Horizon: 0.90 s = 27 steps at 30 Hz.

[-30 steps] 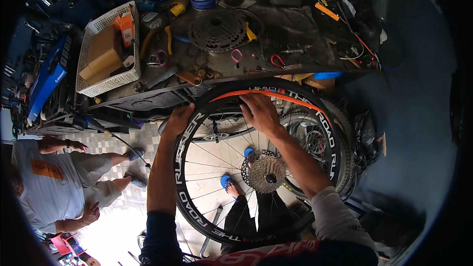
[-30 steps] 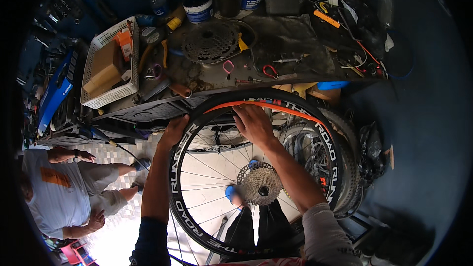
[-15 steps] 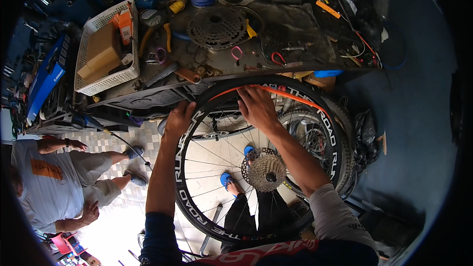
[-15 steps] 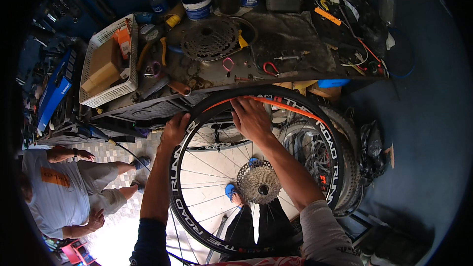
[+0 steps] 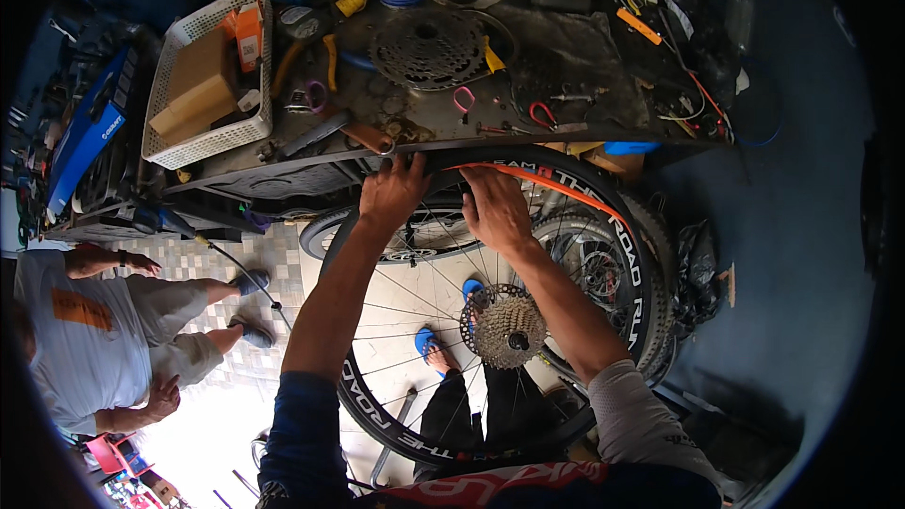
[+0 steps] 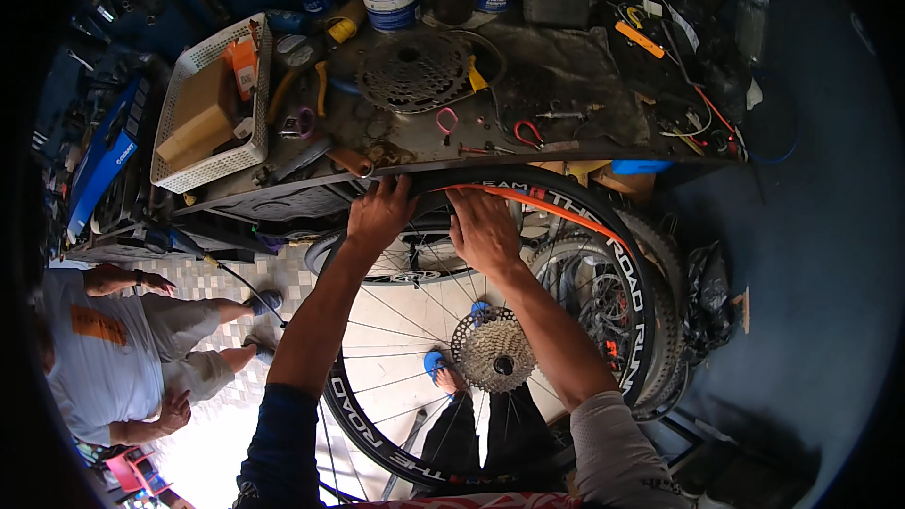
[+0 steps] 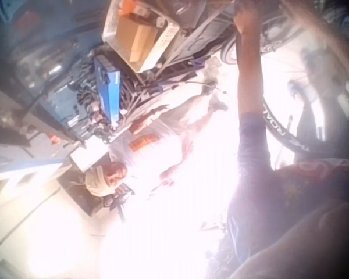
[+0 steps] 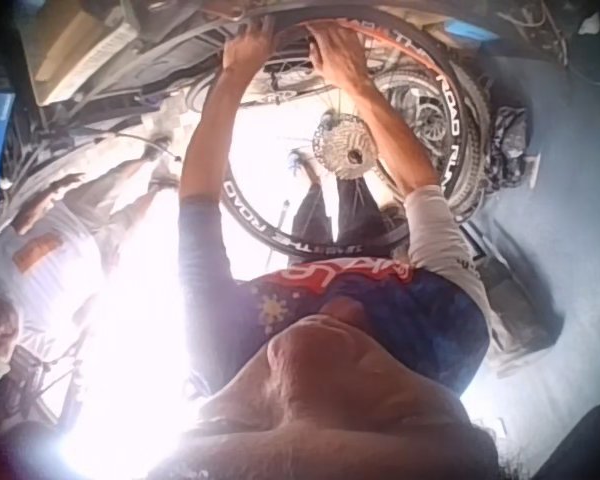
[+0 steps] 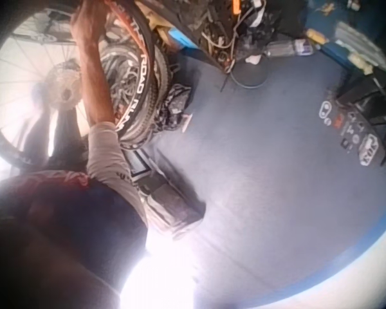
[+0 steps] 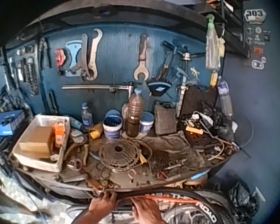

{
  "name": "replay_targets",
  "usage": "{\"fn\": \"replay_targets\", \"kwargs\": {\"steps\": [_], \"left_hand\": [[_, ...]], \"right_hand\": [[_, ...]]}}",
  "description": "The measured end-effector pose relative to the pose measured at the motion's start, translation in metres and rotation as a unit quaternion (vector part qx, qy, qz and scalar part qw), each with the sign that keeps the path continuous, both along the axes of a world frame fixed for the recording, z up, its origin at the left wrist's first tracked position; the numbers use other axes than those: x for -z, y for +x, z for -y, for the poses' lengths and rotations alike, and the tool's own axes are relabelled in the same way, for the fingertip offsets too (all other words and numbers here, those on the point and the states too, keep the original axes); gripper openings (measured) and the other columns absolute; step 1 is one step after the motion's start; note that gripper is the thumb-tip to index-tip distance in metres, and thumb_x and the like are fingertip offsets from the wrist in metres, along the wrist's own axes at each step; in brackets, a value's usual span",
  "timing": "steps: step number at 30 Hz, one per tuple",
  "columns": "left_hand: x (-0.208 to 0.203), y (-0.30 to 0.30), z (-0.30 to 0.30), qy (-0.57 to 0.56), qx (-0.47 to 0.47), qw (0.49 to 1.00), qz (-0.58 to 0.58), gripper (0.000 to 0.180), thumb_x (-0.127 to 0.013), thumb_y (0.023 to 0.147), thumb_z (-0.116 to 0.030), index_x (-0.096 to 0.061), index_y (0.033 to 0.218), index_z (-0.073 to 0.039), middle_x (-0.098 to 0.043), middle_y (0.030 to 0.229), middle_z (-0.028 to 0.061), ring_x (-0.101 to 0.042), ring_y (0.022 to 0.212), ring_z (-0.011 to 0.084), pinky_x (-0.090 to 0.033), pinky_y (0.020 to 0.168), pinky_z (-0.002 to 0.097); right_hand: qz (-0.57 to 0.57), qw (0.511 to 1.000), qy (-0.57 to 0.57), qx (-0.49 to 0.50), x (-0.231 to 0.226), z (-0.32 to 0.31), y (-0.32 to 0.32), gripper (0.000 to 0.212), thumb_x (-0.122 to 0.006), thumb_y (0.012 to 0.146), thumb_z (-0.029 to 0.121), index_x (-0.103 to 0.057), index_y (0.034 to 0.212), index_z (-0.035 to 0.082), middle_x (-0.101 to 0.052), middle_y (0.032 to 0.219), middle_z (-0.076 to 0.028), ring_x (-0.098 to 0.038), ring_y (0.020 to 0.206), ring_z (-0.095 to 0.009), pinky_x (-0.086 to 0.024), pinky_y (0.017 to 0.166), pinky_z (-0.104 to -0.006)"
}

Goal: The person installs a bicycle tire onto a wheel rim, using tire levers to seat the tire bead. They then inflate the tire using a floor pump and check the tire pressure with a gauge.

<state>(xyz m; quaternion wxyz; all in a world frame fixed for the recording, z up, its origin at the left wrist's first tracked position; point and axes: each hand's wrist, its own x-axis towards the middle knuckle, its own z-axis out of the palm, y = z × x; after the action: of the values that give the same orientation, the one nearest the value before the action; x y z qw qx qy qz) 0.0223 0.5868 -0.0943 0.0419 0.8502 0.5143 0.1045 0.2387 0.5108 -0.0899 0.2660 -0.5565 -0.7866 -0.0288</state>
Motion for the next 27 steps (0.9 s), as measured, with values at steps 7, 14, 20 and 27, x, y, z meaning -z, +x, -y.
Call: {"fn": "replay_targets", "kwargs": {"steps": [7,14,20,27], "left_hand": [[-0.004,0.004,0.002,-0.038,-0.041,0.998,0.036,0.047,-0.071,0.097,-0.036,-0.057,0.139,-0.019,-0.066,0.123,0.0188,-0.074,0.106,0.0423,-0.064,0.082,0.0539],[-0.005,0.005,0.0,-0.074,-0.071,0.994,0.047,0.047,-0.07,0.096,-0.031,-0.057,0.142,-0.028,-0.064,0.13,0.0219,-0.073,0.109,0.0436,-0.063,0.085,0.0561],[-0.004,0.0,-0.002,-0.087,-0.049,0.994,0.035,0.052,-0.069,0.099,-0.035,-0.054,0.147,-0.022,-0.064,0.133,0.0213,-0.073,0.108,0.0451,-0.062,0.087,0.0565],[-0.007,-0.04,0.01,-0.059,-0.003,0.972,0.226,0.058,-0.067,0.102,-0.054,-0.06,0.133,-0.006,-0.072,0.116,0.0262,-0.073,0.099,0.0493,-0.06,0.081,0.0564]], "right_hand": [[0.044,0.998,-0.04,0.021,0.0,0.002,-0.003,0.062,-0.071,0.091,0.013,-0.053,0.15,0.004,-0.062,0.139,-0.015,-0.059,0.127,-0.032,-0.047,0.108,-0.0477],[0.086,0.995,-0.046,0.029,0.003,-0.001,-0.011,0.063,-0.072,0.089,0.012,-0.056,0.149,0.002,-0.058,0.148,-0.017,-0.055,0.137,-0.031,-0.039,0.119,-0.0477],[0.064,0.996,-0.063,0.026,0.004,-0.006,-0.009,0.06,-0.073,0.089,0.012,-0.058,0.146,0.002,-0.059,0.141,-0.015,-0.055,0.134,-0.031,-0.039,0.118,-0.0486],[0.072,0.995,-0.054,0.042,0.009,-0.009,-0.01,0.054,-0.071,0.09,0.011,-0.062,0.143,0.006,-0.059,0.134,-0.012,-0.057,0.129,-0.03,-0.039,0.115,-0.0503]]}}
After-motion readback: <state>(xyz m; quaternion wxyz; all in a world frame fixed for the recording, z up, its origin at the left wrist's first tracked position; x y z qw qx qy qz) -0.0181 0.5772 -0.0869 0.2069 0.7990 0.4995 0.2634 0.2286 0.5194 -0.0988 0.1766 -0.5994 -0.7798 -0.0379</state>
